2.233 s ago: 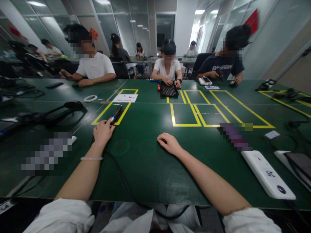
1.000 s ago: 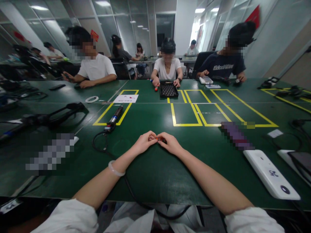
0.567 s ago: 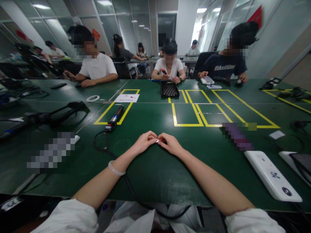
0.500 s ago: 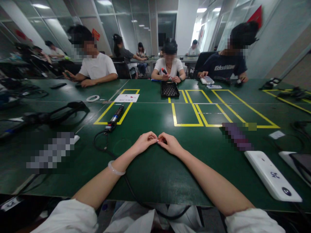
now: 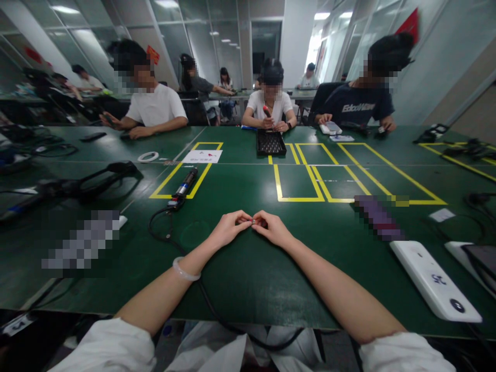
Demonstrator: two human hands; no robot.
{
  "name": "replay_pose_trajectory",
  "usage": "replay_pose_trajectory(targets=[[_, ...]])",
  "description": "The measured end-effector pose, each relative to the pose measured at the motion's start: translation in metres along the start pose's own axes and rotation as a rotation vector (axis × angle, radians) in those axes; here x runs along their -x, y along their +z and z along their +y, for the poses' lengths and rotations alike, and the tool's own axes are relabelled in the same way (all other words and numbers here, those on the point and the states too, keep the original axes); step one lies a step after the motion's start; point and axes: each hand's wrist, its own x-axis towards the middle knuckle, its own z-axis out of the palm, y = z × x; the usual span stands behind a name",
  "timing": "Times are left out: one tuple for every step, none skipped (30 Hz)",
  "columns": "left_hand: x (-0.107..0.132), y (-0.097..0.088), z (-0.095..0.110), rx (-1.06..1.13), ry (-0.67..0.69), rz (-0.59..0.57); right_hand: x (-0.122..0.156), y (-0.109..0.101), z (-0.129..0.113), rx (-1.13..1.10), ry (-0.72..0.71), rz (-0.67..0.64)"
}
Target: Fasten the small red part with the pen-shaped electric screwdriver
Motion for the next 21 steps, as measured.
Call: replay_pose_trajectory(targets=[[0.0, 0.0, 0.0002, -0.002, -0.003, 0.0, 0.0, 0.0002, 0.0003, -0.008, -0.008, -0.004], [0.0, 0.0, 0.0002, -0.004, -0.004, -0.001, 0.0, 0.0004, 0.0007, -0.011, -0.011, -0.003], [0.0, 0.0001, 0.0002, -0.009, -0.006, -0.002, 0.0, 0.0005, 0.0009, -0.012, -0.008, 0.0], [0.0001, 0.0002, 0.0002, -0.016, -0.007, -0.003, -0.0001, 0.0006, 0.0009, -0.014, 0.0, 0.005], [0.0003, 0.0003, 0.0002, -0.023, -0.006, -0.003, -0.0002, 0.0006, 0.0008, -0.018, 0.012, 0.008], [0.0005, 0.0003, 0.0004, -0.03, -0.003, -0.003, -0.0003, 0.0004, 0.0005, -0.026, 0.025, 0.009], [0.0008, 0.0004, 0.0008, -0.038, 0.003, -0.004, -0.0004, 0.0002, 0.0001, -0.037, 0.038, 0.01], [0.0012, 0.0005, 0.0015, -0.048, 0.012, -0.004, -0.0007, 0.0, -0.0002, -0.05, 0.05, 0.013], [0.0017, 0.0006, 0.0023, -0.062, 0.025, 0.0, -0.0009, -0.0002, -0.0004, -0.065, 0.06, 0.018], [0.0022, 0.0007, 0.0032, -0.081, 0.043, 0.007, -0.0012, -0.0004, -0.0004, -0.084, 0.069, 0.024], [0.0027, 0.0009, 0.0042, -0.104, 0.063, 0.012, -0.0014, -0.0005, -0.0002, -0.107, 0.077, 0.029], [0.0032, 0.0011, 0.005, -0.132, 0.085, 0.016, -0.0017, -0.0006, 0.0003, -0.129, 0.086, 0.031], [0.0036, 0.0014, 0.0056, -0.162, 0.106, 0.02, -0.0019, -0.0005, 0.001, -0.15, 0.096, 0.028], [0.0038, 0.0017, 0.0059, -0.192, 0.124, 0.021, -0.0021, -0.0004, 0.0018, -0.168, 0.105, 0.023], [0.004, 0.002, 0.0059, -0.218, 0.135, 0.021, -0.0022, -0.0002, 0.0026, -0.181, 0.113, 0.018], [0.0041, 0.0023, 0.0057, -0.238, 0.14, 0.021, -0.0023, -0.0001, 0.0032, -0.192, 0.119, 0.013], [0.004, 0.0025, 0.0053, -0.25, 0.138, 0.022, -0.0024, 0.0001, 0.0036, -0.204, 0.121, 0.01], [0.0039, 0.0027, 0.0047, -0.254, 0.133, 0.023, -0.0025, 0.0003, 0.0039, -0.218, 0.121, 0.01], [0.0038, 0.0028, 0.004, -0.251, 0.125, 0.021, -0.0025, 0.0004, 0.004, -0.233, 0.118, 0.013], [0.0037, 0.0028, 0.0033, -0.243, 0.118, 0.017, -0.0025, 0.0004, 0.0039, -0.244, 0.114, 0.015], [0.0035, 0.0027, 0.0026, -0.233, 0.112, 0.014, -0.0025, 0.0004, 0.0037, -0.249, 0.109, 0.017]])
